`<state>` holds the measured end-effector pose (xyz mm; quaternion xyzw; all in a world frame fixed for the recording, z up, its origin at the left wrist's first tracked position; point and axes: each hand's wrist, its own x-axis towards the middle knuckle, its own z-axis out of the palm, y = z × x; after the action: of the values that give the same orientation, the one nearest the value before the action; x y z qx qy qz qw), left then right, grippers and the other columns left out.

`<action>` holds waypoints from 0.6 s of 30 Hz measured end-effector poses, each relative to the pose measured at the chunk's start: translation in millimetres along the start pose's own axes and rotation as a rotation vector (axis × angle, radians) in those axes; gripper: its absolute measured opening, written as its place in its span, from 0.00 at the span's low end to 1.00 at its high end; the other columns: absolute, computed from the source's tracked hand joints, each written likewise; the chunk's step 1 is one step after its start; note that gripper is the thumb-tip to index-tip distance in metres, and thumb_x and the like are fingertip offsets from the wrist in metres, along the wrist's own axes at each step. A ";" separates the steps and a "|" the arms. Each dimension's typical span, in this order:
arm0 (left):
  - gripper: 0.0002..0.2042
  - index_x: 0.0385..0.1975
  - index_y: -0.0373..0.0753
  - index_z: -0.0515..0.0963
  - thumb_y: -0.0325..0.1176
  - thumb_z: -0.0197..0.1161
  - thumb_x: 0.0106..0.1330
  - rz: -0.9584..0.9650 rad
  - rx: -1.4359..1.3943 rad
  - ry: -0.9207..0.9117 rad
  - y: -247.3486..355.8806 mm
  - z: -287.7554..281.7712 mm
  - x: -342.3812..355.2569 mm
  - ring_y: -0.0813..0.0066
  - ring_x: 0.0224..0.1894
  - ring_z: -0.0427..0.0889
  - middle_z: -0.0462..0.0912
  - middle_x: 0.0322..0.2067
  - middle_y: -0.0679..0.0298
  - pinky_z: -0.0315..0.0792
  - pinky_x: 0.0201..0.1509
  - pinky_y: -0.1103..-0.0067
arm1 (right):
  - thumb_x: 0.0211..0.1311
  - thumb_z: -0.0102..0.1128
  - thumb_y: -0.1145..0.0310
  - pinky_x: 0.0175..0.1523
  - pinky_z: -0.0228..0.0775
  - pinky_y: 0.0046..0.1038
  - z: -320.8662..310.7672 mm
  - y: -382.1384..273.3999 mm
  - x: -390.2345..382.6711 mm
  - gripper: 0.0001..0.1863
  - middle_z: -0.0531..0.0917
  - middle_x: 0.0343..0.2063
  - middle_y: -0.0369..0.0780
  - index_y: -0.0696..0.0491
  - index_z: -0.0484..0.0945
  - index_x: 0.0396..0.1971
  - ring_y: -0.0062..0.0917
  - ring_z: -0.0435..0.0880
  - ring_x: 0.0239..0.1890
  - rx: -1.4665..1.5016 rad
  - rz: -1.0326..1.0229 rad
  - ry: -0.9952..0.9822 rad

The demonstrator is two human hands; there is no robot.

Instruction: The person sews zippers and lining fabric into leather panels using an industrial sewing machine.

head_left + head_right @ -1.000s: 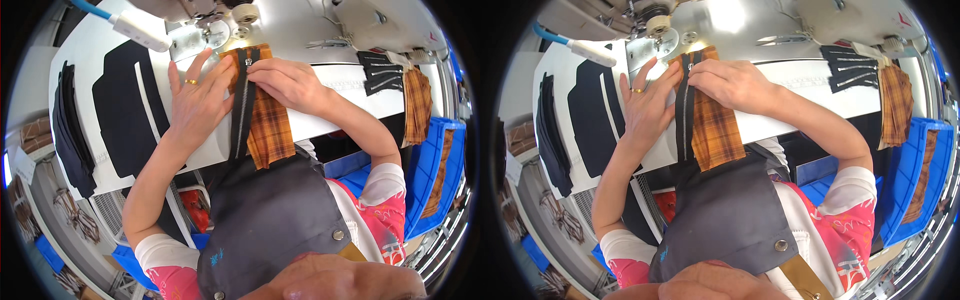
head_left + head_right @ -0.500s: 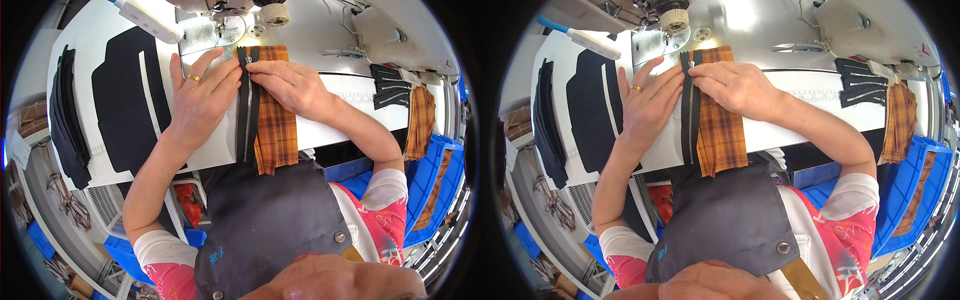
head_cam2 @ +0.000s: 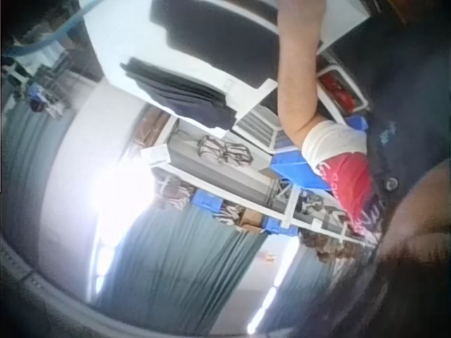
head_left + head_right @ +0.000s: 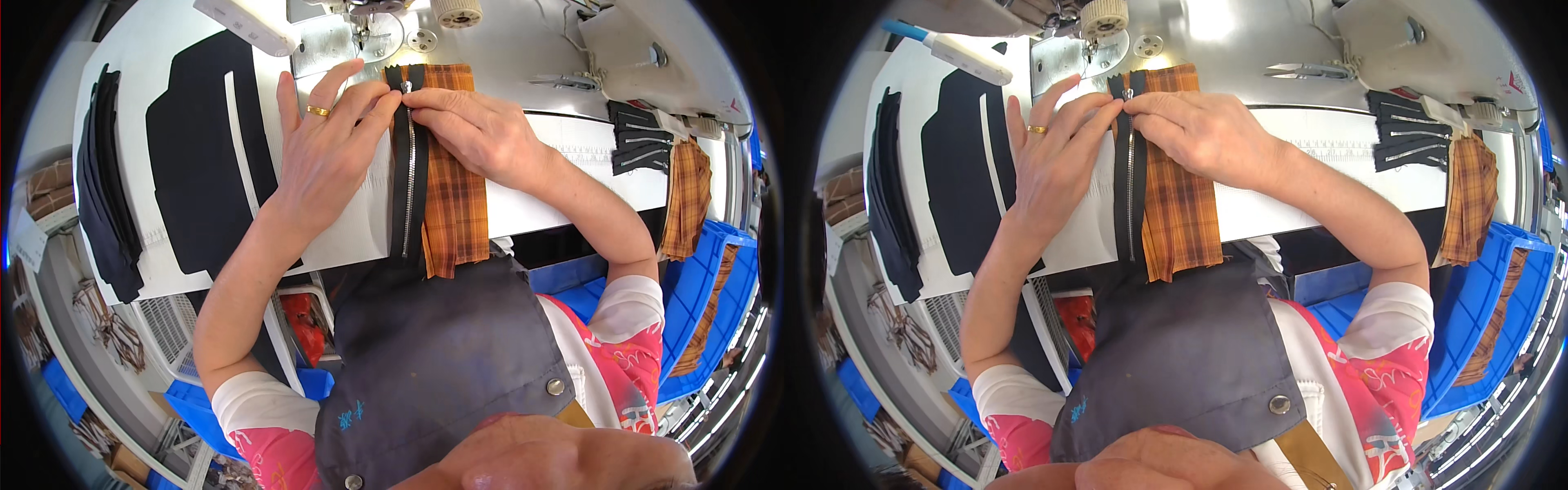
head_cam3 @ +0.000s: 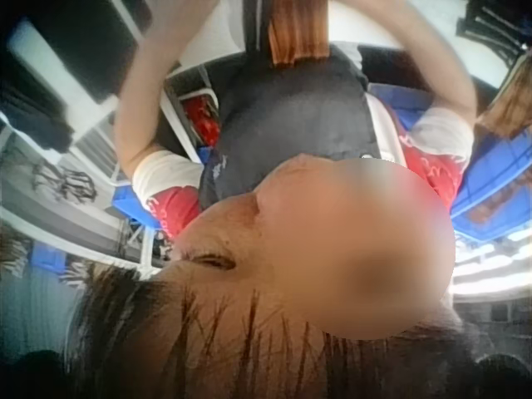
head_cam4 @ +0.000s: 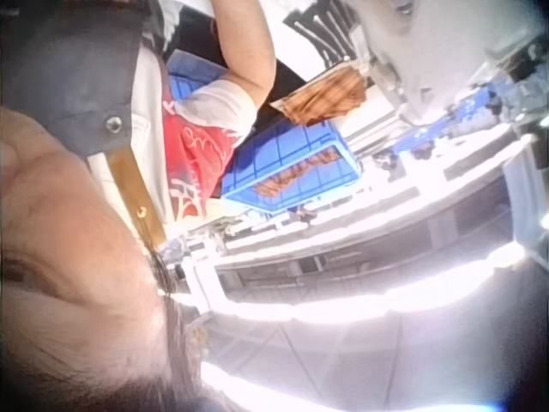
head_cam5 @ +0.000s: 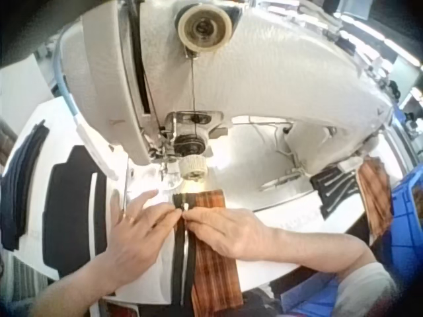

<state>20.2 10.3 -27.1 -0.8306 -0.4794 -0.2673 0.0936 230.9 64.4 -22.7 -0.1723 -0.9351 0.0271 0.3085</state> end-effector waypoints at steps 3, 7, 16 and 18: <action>0.13 0.41 0.43 0.80 0.27 0.61 0.55 0.052 0.034 -0.003 -1.7 -0.1 0.9 0.72 0.59 0.71 0.78 0.45 0.74 0.45 0.66 0.50 | 0.46 0.61 0.76 0.35 0.79 0.25 -1.6 0.4 1.4 0.10 0.82 0.41 0.39 0.57 0.77 0.33 0.28 0.84 0.38 0.018 -0.020 -0.025; 0.13 0.41 0.42 0.80 0.25 0.60 0.56 0.055 -0.035 -0.026 -6.1 1.0 3.8 0.72 0.57 0.73 0.79 0.45 0.73 0.47 0.66 0.49 | 0.42 0.63 0.72 0.46 0.74 0.35 -11.6 -19.8 6.3 0.17 0.81 0.42 0.44 0.59 0.80 0.37 0.35 0.79 0.46 -0.140 -0.219 -0.047; 0.11 0.43 0.46 0.81 0.27 0.60 0.61 0.000 0.025 -0.055 -2.0 0.3 4.8 0.72 0.54 0.75 0.82 0.46 0.79 0.47 0.66 0.50 | 0.42 0.61 0.72 0.39 0.79 0.28 -22.3 -55.8 -11.8 0.10 0.81 0.33 0.44 0.60 0.76 0.26 0.33 0.84 0.36 0.119 -0.287 0.009; 0.10 0.42 0.46 0.81 0.28 0.60 0.62 0.006 0.025 -0.040 -2.2 1.6 3.6 0.73 0.54 0.74 0.82 0.47 0.80 0.48 0.66 0.50 | 0.45 0.61 0.75 0.42 0.82 0.28 -21.3 -58.5 -28.7 0.09 0.83 0.38 0.46 0.61 0.78 0.29 0.36 0.85 0.41 0.103 -0.190 -0.031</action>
<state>20.4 14.8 -26.7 -0.8360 -0.4820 -0.2443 0.0953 247.0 -1.5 -12.6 -0.0662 -0.9492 0.0483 0.3038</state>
